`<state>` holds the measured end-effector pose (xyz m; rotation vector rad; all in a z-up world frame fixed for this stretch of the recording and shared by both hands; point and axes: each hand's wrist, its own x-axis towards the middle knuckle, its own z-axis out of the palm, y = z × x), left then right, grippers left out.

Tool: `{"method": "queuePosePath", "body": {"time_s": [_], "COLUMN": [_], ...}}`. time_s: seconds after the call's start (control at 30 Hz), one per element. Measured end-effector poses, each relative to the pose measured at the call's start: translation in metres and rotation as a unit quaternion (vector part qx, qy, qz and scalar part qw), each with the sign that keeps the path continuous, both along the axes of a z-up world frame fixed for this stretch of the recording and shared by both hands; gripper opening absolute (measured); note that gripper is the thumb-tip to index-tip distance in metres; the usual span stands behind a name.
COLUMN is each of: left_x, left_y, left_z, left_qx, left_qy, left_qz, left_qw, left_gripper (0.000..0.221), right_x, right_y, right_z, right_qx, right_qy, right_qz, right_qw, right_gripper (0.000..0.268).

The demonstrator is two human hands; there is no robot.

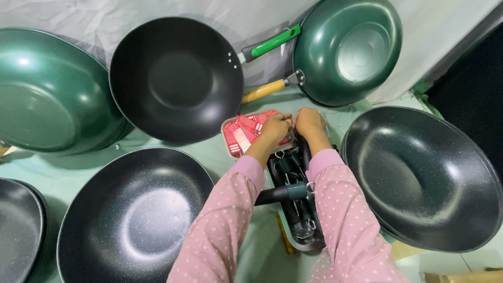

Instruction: Attaching handles to woks and applying or removing product labels.

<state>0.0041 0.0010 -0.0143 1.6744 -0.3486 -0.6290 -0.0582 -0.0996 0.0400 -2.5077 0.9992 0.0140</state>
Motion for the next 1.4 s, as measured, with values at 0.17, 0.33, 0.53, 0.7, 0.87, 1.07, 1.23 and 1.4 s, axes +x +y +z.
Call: {"method": "queuePosePath", "body": {"time_s": [0.17, 0.33, 0.53, 0.7, 0.87, 1.07, 1.23, 1.4], "left_x": [-0.005, 0.002, 0.003, -0.015, -0.011, -0.003, 0.032, 0.038], "left_y": [0.013, 0.018, 0.032, 0.037, 0.039, 0.056, 0.064, 0.080], "left_z": [0.019, 0.018, 0.030, 0.056, 0.048, 0.045, 0.023, 0.027], "left_qx": [-0.005, 0.017, 0.060, -0.030, -0.073, 0.027, 0.148, 0.297], "left_qy": [0.004, -0.020, -0.082, -0.041, -0.052, -0.126, -0.173, -0.172], "left_qz": [0.010, 0.004, 0.011, 0.016, 0.049, 0.052, 0.060, 0.040], "left_qw": [1.000, 1.000, 0.995, 0.999, 0.995, 0.990, 0.972, 0.938], "left_gripper": [0.032, 0.031, 0.033, 0.032, 0.020, 0.014, 0.018, 0.017], "right_x": [0.010, 0.018, 0.014, -0.003, -0.010, 0.006, 0.034, 0.036], "right_y": [-0.014, -0.023, -0.020, -0.007, 0.006, 0.011, 0.008, 0.026], "right_z": [0.001, 0.005, 0.035, 0.070, 0.084, 0.058, 0.008, 0.004], "right_qx": [0.003, 0.021, 0.185, 0.329, 0.383, 0.396, 0.324, 0.170], "right_qy": [0.014, -0.064, -0.197, -0.229, -0.235, -0.253, -0.252, -0.081], "right_qz": [-0.001, -0.016, -0.015, 0.044, 0.070, 0.057, 0.070, 0.133], "right_qw": [1.000, 0.998, 0.963, 0.915, 0.891, 0.881, 0.909, 0.973], "right_gripper": [0.023, 0.016, 0.012, 0.014, 0.014, 0.014, 0.020, 0.019]}}
